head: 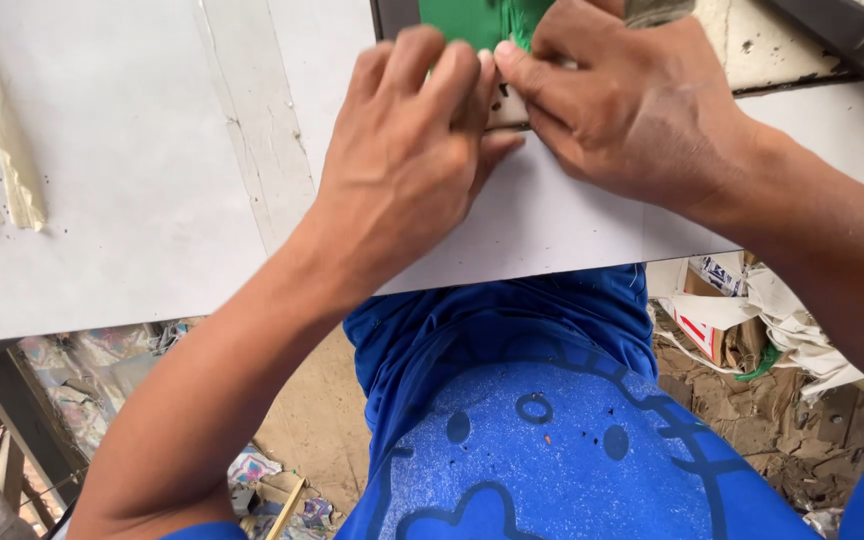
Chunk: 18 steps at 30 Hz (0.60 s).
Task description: Sew green fabric strips onto zippers using an industrial sewing machine
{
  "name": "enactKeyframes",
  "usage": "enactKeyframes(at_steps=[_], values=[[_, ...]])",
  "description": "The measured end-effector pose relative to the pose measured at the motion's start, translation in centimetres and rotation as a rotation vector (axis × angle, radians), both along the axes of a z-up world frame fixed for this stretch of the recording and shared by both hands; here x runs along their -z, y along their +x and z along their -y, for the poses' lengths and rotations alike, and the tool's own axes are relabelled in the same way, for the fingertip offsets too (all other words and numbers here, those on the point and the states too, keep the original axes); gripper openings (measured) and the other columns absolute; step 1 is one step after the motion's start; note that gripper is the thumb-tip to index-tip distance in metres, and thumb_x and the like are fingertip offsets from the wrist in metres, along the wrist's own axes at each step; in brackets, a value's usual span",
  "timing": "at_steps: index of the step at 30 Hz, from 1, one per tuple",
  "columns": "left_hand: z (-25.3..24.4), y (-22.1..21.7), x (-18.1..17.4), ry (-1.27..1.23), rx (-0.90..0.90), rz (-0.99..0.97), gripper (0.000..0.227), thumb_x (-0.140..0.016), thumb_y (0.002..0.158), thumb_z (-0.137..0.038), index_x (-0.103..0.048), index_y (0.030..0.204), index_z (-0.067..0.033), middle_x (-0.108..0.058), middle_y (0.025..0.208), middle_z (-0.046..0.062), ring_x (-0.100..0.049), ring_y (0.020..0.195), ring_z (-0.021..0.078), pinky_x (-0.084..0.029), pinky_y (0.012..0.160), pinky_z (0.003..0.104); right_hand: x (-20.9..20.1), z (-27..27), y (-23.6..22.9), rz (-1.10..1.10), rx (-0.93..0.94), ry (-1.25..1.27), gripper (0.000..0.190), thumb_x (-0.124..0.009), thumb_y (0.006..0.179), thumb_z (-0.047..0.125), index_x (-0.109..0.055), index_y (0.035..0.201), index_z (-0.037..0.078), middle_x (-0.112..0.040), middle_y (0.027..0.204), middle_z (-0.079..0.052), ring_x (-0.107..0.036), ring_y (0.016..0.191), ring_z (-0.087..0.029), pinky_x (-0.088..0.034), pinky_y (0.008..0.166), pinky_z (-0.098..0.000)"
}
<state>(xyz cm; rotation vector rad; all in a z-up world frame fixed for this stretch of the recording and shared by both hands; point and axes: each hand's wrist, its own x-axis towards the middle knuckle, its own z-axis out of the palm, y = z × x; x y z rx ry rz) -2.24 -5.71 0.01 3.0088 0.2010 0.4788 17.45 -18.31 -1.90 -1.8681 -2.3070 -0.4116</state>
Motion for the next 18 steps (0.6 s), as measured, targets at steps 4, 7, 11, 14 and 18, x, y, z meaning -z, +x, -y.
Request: enactKeyframes(at_steps=[4, 7, 11, 14, 18], values=[[0.0, -0.3, 0.4, 0.171, -0.024, -0.048, 0.061, -0.056, 0.114, -0.053, -0.066, 0.130, 0.0051, -0.058, 0.120, 0.010, -0.055, 0.116, 0.0300, -0.044, 0.093, 0.042, -1.8, 3.1, 2.7, -0.054, -0.173, 0.090, 0.025, -0.074, 0.110, 0.010, -0.079, 0.133, 0.006, -0.073, 0.126, -0.009, -0.071, 0.099, -0.015, -0.049, 0.098, -0.0423], [-0.5, -0.5, 0.5, 0.196, 0.015, -0.003, 0.052, -0.068, 0.111, -0.048, -0.071, 0.118, 0.0029, -0.053, 0.117, 0.009, -0.051, 0.106, 0.0275, -0.045, 0.089, 0.037, -3.3, 7.1, 4.3, -0.075, 0.297, -0.091, 0.029, -0.088, 0.127, 0.012, -0.084, 0.151, -0.002, -0.074, 0.121, -0.023, -0.067, 0.107, -0.042, -0.052, 0.092, -0.0471], [-0.8, -0.5, 0.9, 0.064, 0.021, 0.068, 0.043, -0.080, 0.103, -0.037, -0.068, 0.115, 0.0025, -0.051, 0.114, 0.008, -0.051, 0.103, 0.0282, -0.047, 0.087, 0.040, -1.7, 9.1, 6.4, -0.284, 0.287, -0.100, 0.027, -0.071, 0.124, -0.009, -0.070, 0.146, -0.025, -0.052, 0.135, -0.035, -0.056, 0.118, -0.048, -0.049, 0.104, -0.0532], [-0.8, -0.6, 0.8, 0.041, 0.016, 0.070, 0.044, -0.078, 0.103, -0.036, -0.066, 0.120, 0.0029, -0.051, 0.114, 0.009, -0.052, 0.104, 0.0286, -0.048, 0.089, 0.040, -1.7, 9.0, 7.0, -0.269, 0.174, -0.065, 0.025, -0.072, 0.128, -0.010, -0.075, 0.148, -0.022, -0.057, 0.128, -0.034, -0.057, 0.112, -0.045, -0.052, 0.094, -0.0518], [-0.9, -0.7, 0.6, 0.028, 0.028, 0.021, 0.051, -0.071, 0.107, -0.043, -0.062, 0.125, 0.0037, -0.050, 0.121, 0.011, -0.051, 0.109, 0.0295, -0.048, 0.089, 0.041, -3.0, 6.4, 4.9, -0.154, 0.165, -0.132, 0.007, -0.085, 0.122, 0.002, -0.080, 0.127, 0.002, -0.070, 0.123, -0.021, -0.064, 0.104, -0.039, -0.052, 0.083, -0.0473]])
